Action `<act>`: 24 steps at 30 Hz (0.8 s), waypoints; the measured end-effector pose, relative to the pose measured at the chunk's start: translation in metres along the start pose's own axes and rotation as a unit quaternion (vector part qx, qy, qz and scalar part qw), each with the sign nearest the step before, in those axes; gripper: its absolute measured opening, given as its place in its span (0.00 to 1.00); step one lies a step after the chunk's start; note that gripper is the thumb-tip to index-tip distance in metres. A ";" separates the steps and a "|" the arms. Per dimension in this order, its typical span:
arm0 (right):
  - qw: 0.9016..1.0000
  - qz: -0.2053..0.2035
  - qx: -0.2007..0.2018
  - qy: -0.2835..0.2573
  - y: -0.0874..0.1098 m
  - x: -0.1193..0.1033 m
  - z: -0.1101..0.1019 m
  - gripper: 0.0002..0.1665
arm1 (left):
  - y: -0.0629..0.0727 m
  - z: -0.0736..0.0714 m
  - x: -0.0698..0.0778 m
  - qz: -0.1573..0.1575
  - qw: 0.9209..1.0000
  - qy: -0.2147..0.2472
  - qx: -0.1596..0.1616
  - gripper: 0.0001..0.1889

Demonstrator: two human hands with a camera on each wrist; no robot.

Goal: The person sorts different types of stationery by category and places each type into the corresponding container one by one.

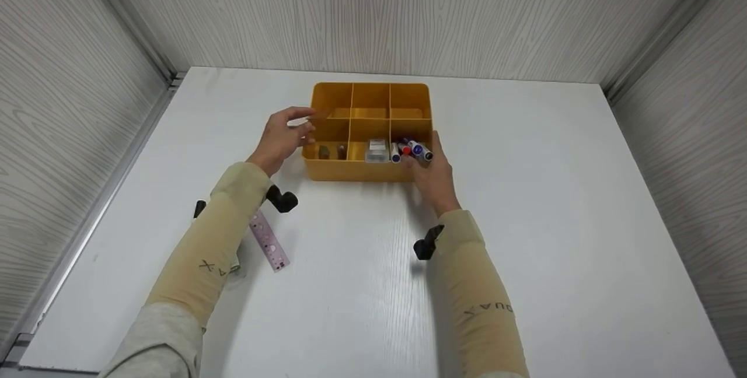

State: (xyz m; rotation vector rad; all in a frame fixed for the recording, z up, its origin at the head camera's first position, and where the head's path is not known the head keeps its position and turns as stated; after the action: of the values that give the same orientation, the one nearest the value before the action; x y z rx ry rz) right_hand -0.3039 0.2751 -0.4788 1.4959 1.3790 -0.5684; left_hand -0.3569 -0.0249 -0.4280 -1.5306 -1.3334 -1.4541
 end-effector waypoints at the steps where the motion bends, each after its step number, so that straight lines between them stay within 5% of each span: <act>1: 1.000 0.000 0.000 -0.001 0.000 0.000 0.000 0.56 | 0.000 0.000 0.000 0.002 1.000 0.000 0.000 0.18; 9: 1.000 0.001 -0.005 0.005 -0.001 0.001 -0.003 0.57 | 0.006 -0.003 0.002 0.000 1.000 -0.026 0.015 0.18; 17: 1.000 -0.020 -0.007 0.011 -0.003 0.004 -0.008 0.59 | 0.020 -0.005 0.003 0.018 0.988 -0.150 0.022 0.18; 24: 1.000 -0.021 -0.009 0.009 -0.005 0.004 -0.009 0.59 | 0.041 -0.001 -0.006 0.026 0.983 -0.182 0.012 0.12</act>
State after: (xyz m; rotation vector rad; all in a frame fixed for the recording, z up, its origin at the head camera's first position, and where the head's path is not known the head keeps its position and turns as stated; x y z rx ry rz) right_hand -0.3101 0.2844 -0.4800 1.4641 1.4290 -0.5690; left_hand -0.3181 -0.0391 -0.4252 -1.8652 -1.4957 -1.1570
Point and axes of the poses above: each hand's wrist, its own y-axis away from the middle knuckle, its own z-axis out of the palm, x = y × z, the point moved 3 cm from there along -y, towards the middle knuckle, and after that the axes turned 14 degrees about -x, right-handed, at the moved point
